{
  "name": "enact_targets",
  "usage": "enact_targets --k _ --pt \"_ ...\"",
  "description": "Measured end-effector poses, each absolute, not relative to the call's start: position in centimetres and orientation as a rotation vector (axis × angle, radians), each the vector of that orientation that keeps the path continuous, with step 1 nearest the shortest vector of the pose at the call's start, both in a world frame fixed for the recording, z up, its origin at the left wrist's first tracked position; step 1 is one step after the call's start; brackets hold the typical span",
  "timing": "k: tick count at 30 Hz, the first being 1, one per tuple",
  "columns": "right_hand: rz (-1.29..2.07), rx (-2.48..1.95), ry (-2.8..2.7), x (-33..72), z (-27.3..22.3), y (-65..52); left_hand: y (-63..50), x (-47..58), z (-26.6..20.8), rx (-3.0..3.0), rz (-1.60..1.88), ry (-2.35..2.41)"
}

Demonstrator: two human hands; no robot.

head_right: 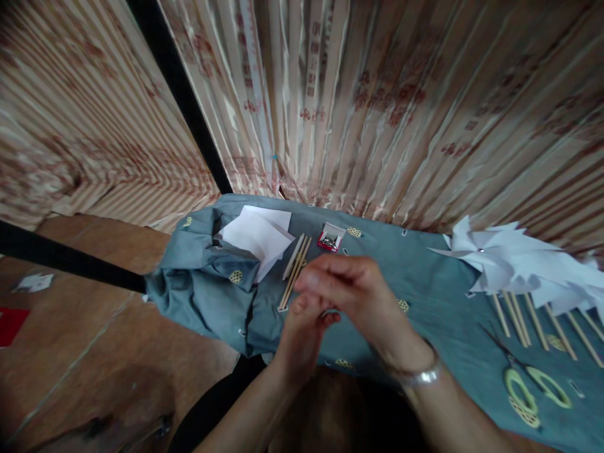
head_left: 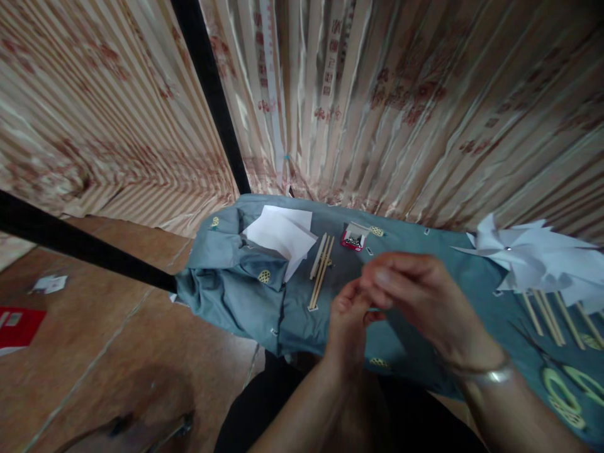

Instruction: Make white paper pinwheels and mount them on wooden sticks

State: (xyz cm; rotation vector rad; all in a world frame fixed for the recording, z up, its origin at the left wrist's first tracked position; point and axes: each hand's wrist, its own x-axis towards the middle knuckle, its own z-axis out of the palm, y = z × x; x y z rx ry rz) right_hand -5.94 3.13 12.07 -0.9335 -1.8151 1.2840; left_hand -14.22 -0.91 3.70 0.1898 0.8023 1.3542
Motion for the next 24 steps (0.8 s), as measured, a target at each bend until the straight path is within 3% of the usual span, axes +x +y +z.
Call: enact_targets --k 4,9,13,24 --pt "1.297 -1.157 -1.476 -6.9 6.2 11.4 -0.6 -14.7 4.0 0.203 1.385 0.785" --pt "0.992 -1.319 -2.037 -9.3 2.1 15.1 -0.5 -14.8 4.1 0.24 1.378 0.816" --pt "0.901 -1.462 -2.177 -11.1 1.5 15.5 -0.5 -14.6 4.0 0.248 1.372 0.824" --pt "1.141 -1.487 -2.134 -12.6 1.6 16.4 -0.6 -14.7 4.2 0.224 1.37 0.799"
